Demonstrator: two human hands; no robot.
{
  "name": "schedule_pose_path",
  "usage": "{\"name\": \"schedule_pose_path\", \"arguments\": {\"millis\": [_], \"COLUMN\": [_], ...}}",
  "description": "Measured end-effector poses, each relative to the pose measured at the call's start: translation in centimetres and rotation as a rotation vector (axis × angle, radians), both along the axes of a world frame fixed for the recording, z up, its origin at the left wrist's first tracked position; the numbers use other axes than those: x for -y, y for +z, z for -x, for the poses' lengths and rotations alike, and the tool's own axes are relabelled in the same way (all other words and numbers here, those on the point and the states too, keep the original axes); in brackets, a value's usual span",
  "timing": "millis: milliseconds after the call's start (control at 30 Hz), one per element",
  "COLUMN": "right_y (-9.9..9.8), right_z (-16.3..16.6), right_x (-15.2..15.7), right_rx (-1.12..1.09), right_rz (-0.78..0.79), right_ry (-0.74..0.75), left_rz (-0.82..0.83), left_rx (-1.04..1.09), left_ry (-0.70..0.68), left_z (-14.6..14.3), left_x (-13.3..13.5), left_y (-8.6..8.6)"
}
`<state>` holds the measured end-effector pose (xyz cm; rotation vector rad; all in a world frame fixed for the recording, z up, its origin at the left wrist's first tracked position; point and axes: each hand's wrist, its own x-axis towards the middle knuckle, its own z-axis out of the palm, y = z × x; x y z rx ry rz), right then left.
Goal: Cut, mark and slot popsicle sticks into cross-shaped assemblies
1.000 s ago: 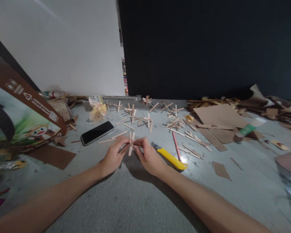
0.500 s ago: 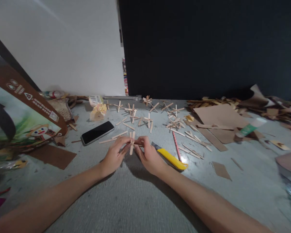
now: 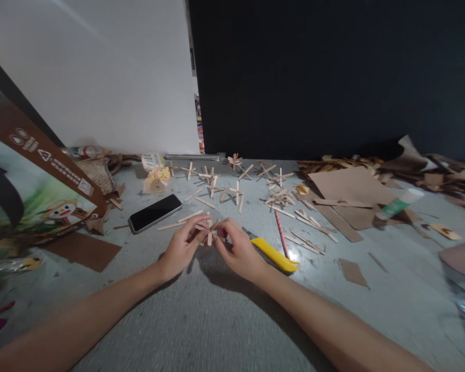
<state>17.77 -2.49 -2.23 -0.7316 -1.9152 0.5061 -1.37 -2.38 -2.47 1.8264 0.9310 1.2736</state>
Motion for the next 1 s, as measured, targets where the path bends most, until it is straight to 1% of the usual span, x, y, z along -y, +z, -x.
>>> {"name": "schedule_pose_path", "arguments": {"millis": [100, 200, 333, 400, 500, 600, 733, 900, 1000], "right_y": [-0.1, -0.2, -0.7, -0.9, -1.0, -1.0, -1.1, -1.0, -0.7], "right_z": [0.0, 0.1, 0.2, 0.2, 0.1, 0.1, -0.1, -0.3, -0.4], "right_x": [-0.2, -0.2, -0.1, -0.1, 0.0, 0.1, 0.1, 0.4, 0.6], "right_rx": [-0.072, -0.111, -0.108, -0.121, -0.124, -0.114, -0.068, -0.016, -0.029], "right_rz": [0.098, 0.137, 0.129, 0.169, 0.253, 0.291, 0.292, 0.251, 0.211], "right_ry": [0.02, 0.035, 0.078, 0.084, 0.085, 0.098, 0.112, 0.071, 0.114], "left_rz": [0.125, 0.187, 0.183, 0.181, 0.221, 0.258, 0.266, 0.206, 0.185], "left_rx": [0.058, 0.073, 0.049, 0.043, 0.044, 0.069, 0.095, 0.027, -0.007], "left_ry": [-0.035, -0.052, -0.037, -0.043, -0.058, -0.093, -0.142, -0.127, -0.145], "left_z": [-0.1, -0.3, -0.4, -0.4, -0.4, -0.4, -0.4, -0.3, -0.2], "left_x": [0.0, 0.0, 0.1, 0.1, 0.3, 0.4, 0.4, 0.6, 1.0], "left_y": [0.2, 0.1, -0.1, 0.0, 0.2, 0.4, 0.4, 0.3, 0.3]}}
